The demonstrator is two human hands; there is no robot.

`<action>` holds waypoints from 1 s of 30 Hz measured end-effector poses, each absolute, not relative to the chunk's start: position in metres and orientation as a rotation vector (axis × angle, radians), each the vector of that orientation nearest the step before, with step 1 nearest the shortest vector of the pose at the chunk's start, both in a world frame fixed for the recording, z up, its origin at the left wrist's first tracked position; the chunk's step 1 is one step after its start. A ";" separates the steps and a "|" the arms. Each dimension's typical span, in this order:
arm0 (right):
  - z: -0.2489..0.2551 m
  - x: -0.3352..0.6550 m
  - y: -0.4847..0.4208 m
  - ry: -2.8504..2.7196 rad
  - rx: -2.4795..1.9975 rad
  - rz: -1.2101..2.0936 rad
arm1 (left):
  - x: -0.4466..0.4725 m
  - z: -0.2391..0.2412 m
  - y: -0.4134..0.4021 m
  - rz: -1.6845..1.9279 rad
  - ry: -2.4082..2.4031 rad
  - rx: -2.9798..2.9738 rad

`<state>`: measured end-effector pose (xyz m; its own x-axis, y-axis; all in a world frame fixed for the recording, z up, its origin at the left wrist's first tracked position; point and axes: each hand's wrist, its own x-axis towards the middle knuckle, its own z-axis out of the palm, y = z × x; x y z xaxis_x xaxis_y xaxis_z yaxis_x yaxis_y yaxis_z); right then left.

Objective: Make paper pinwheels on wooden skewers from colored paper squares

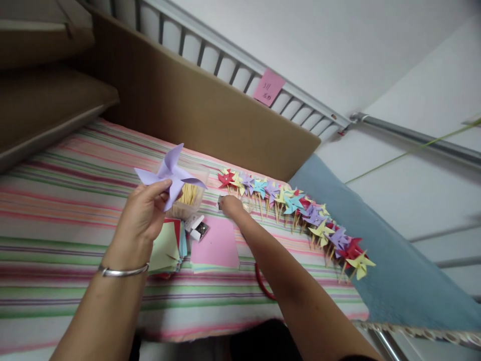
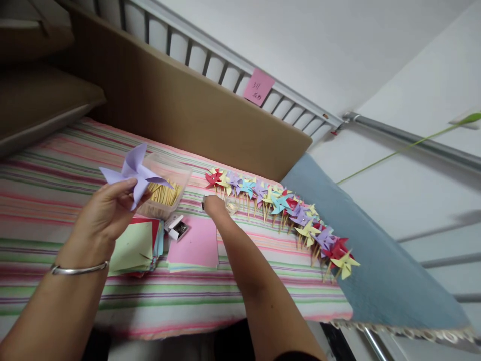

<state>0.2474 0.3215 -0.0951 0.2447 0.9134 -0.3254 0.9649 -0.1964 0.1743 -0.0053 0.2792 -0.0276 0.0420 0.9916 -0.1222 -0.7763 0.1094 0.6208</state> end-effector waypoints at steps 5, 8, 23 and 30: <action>-0.099 0.250 0.321 1.739 2.171 -0.156 | -0.005 -0.032 0.281 1.423 0.589 0.451; -0.101 0.249 0.321 1.750 2.184 -0.146 | -0.005 -0.033 0.281 1.420 0.588 0.448; -0.088 0.242 0.298 1.913 2.330 -0.039 | -0.006 -0.031 0.282 1.440 0.609 0.473; -0.069 0.205 0.223 2.219 2.240 -0.079 | -0.004 -0.032 0.282 1.423 0.614 0.515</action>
<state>0.2048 0.2227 -0.0691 0.0089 0.9996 -0.0273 0.9990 -0.0101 -0.0439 -0.0040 0.2821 -0.0318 0.0435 0.9955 -0.0838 -0.7438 0.0883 0.6626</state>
